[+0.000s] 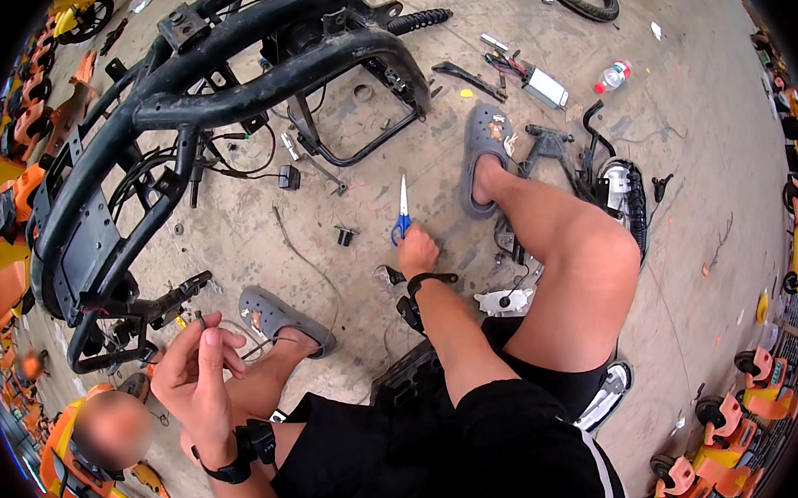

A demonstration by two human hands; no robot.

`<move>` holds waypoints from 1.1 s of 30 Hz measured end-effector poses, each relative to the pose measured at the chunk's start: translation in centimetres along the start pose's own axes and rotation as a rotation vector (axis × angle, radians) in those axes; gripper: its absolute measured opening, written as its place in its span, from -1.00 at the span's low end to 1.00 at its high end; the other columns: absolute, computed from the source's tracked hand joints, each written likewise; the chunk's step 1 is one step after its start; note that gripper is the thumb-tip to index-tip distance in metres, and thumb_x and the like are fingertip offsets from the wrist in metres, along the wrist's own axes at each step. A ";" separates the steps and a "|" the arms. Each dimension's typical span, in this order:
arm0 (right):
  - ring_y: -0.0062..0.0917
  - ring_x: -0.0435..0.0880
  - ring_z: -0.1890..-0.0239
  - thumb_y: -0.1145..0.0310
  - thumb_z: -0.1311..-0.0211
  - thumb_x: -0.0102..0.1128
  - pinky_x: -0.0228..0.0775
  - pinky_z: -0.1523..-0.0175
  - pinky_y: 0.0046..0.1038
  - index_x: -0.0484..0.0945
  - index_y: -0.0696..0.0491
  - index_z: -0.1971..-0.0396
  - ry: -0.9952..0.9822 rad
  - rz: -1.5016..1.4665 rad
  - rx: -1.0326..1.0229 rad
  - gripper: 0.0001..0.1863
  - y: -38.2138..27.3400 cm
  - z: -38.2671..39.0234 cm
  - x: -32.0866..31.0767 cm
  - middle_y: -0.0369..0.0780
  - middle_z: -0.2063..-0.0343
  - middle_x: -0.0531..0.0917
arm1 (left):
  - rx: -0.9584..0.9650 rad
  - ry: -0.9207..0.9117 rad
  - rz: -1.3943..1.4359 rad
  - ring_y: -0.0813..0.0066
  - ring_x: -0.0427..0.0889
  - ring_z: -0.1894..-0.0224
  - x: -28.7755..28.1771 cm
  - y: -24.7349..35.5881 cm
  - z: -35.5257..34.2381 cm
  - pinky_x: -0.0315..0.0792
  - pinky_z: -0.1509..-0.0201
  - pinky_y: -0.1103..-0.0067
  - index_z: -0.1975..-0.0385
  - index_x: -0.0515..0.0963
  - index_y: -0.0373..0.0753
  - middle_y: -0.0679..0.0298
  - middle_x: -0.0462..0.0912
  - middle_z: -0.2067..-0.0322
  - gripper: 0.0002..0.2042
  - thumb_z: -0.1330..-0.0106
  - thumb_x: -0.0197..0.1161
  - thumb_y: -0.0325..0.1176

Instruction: The person trims a wire using scissors while sitting on the floor of a garage surrounded by orange scooters.

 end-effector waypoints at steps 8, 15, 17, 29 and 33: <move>-0.14 0.69 0.18 0.31 -0.17 0.21 0.52 0.06 -0.12 0.56 0.03 0.22 0.089 0.084 -0.067 -0.80 -0.9 -0.2 -0.8 -0.10 0.18 0.65 | 0.004 0.046 0.092 0.57 0.52 0.60 0.0 -0.6 -0.3 0.41 0.51 0.70 0.09 0.55 -0.53 0.08 0.67 0.45 -0.80 -0.41 0.16 -0.51; -0.16 0.68 0.19 0.31 -0.16 0.27 0.52 0.10 -0.16 0.56 -0.01 0.27 0.132 0.137 -0.200 -0.83 -1.2 -1.1 -0.9 -0.15 0.25 0.63 | -0.013 0.041 0.107 0.56 0.53 0.59 0.1 -1.1 -0.5 0.41 0.51 0.69 0.09 0.55 -0.53 0.08 0.67 0.46 -0.80 -0.41 0.16 -0.51; -0.15 0.67 0.19 0.29 -0.11 0.33 0.51 0.08 -0.15 0.57 -0.02 0.30 0.122 0.119 -0.202 -0.81 -1.1 -0.9 -0.9 -0.13 0.29 0.64 | -0.005 0.018 0.071 0.56 0.53 0.59 0.3 -0.9 -0.3 0.42 0.51 0.69 0.08 0.55 -0.53 0.08 0.67 0.46 -0.79 -0.41 0.16 -0.51; -0.16 0.72 0.22 0.14 0.12 0.43 0.54 0.06 -0.22 0.69 0.05 0.39 -0.084 -0.197 -0.002 -0.67 -1.4 1.9 -3.9 -0.03 0.34 0.72 | 0.009 -0.084 0.119 0.60 0.51 0.61 2.2 0.4 -0.6 0.38 0.55 0.70 0.07 0.56 -0.46 0.13 0.66 0.48 -0.78 -0.45 0.14 -0.42; -0.44 0.68 0.48 0.18 0.14 0.45 0.48 0.36 -0.37 0.62 0.13 0.63 -0.381 -0.584 0.174 -0.70 2.4 0.4 1.5 -0.16 0.64 0.64 | 0.048 -0.139 0.161 0.66 0.47 0.65 4.0 1.4 -0.8 0.30 0.59 0.73 0.09 0.57 -0.42 0.20 0.64 0.53 -0.78 -0.44 0.16 -0.40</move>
Point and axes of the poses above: each hand's wrist, its own z-axis away from the middle knuckle, its own x-axis out of the palm, y = z × x, the point moved 8 cm from there along -z, towards the middle knuckle
